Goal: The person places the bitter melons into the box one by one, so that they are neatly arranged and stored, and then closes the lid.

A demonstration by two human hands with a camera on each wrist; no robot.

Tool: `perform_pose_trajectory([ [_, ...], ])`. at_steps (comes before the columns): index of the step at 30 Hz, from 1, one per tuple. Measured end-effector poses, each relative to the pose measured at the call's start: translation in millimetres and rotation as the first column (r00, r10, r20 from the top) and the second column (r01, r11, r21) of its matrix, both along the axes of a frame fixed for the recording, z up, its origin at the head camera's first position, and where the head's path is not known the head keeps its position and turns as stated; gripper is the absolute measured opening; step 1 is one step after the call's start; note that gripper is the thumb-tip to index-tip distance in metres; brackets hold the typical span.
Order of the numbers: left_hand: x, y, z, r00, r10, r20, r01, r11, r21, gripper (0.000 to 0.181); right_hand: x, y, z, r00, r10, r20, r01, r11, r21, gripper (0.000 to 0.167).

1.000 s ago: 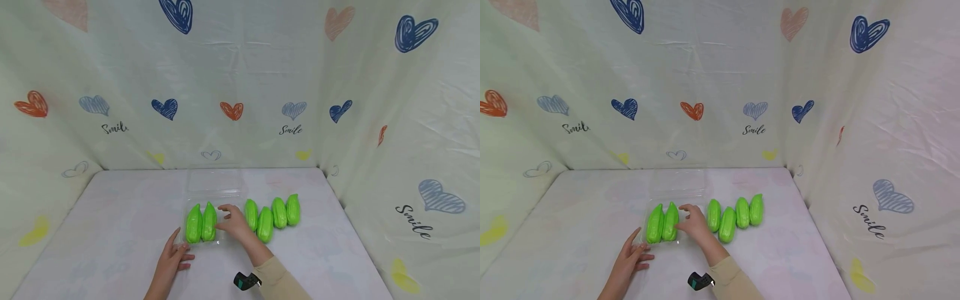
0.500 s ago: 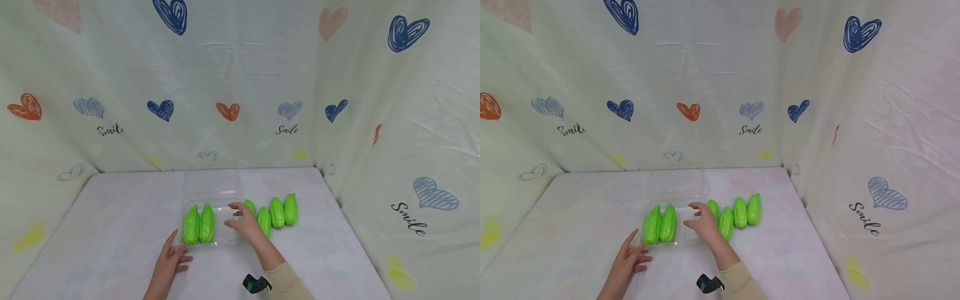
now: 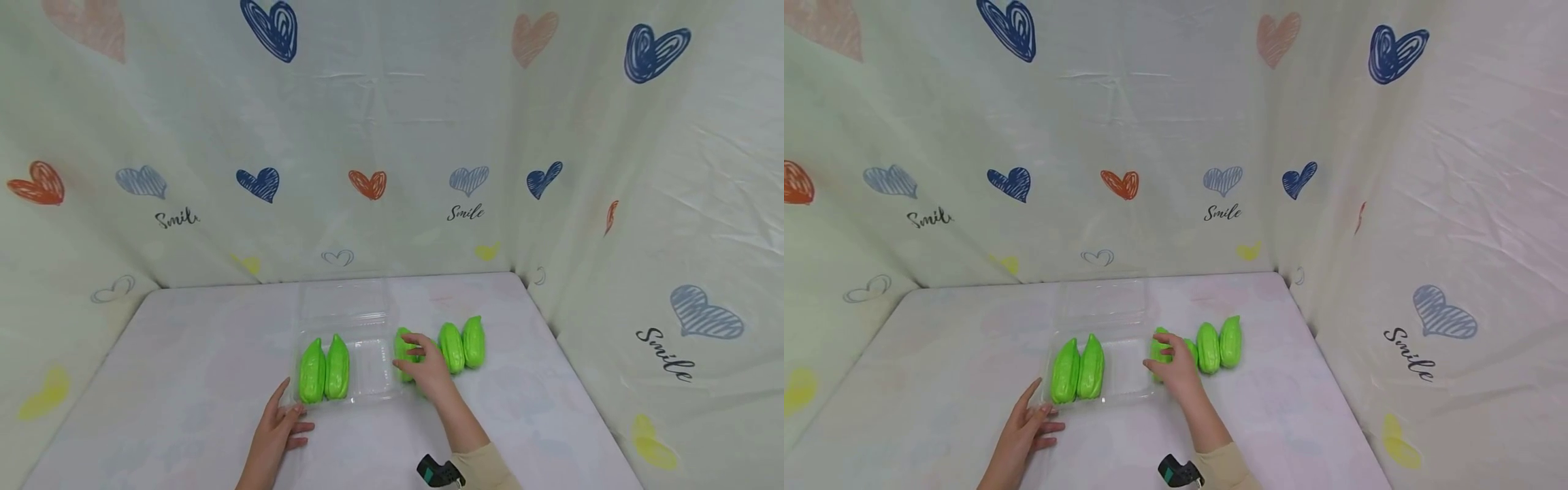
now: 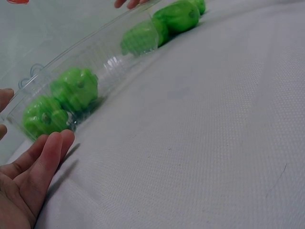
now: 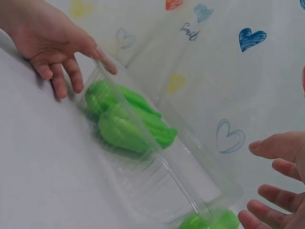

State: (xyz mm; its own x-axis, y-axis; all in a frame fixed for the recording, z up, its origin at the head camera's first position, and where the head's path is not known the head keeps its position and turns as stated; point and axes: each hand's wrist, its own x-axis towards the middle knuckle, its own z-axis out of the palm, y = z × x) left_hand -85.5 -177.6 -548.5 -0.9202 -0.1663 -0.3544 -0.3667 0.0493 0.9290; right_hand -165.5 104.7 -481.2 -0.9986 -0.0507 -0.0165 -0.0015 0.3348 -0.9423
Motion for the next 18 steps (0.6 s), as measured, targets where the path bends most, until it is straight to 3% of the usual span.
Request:
perform_pose_trajectory([
  [11,0.8,-1.4,2.0,1.000,-0.008,-0.006,0.008,1.000,0.004,0.074,7.3,22,-5.4,0.992,-0.121,-0.038,0.119,0.991,-0.056,0.048],
  [18,1.2,-0.9,1.9,1.000,-0.006,-0.001,0.006,1.000,0.012,0.073,11.2,31,-12.9,0.986,-0.167,-0.020,0.166,0.985,-0.049,0.046],
])
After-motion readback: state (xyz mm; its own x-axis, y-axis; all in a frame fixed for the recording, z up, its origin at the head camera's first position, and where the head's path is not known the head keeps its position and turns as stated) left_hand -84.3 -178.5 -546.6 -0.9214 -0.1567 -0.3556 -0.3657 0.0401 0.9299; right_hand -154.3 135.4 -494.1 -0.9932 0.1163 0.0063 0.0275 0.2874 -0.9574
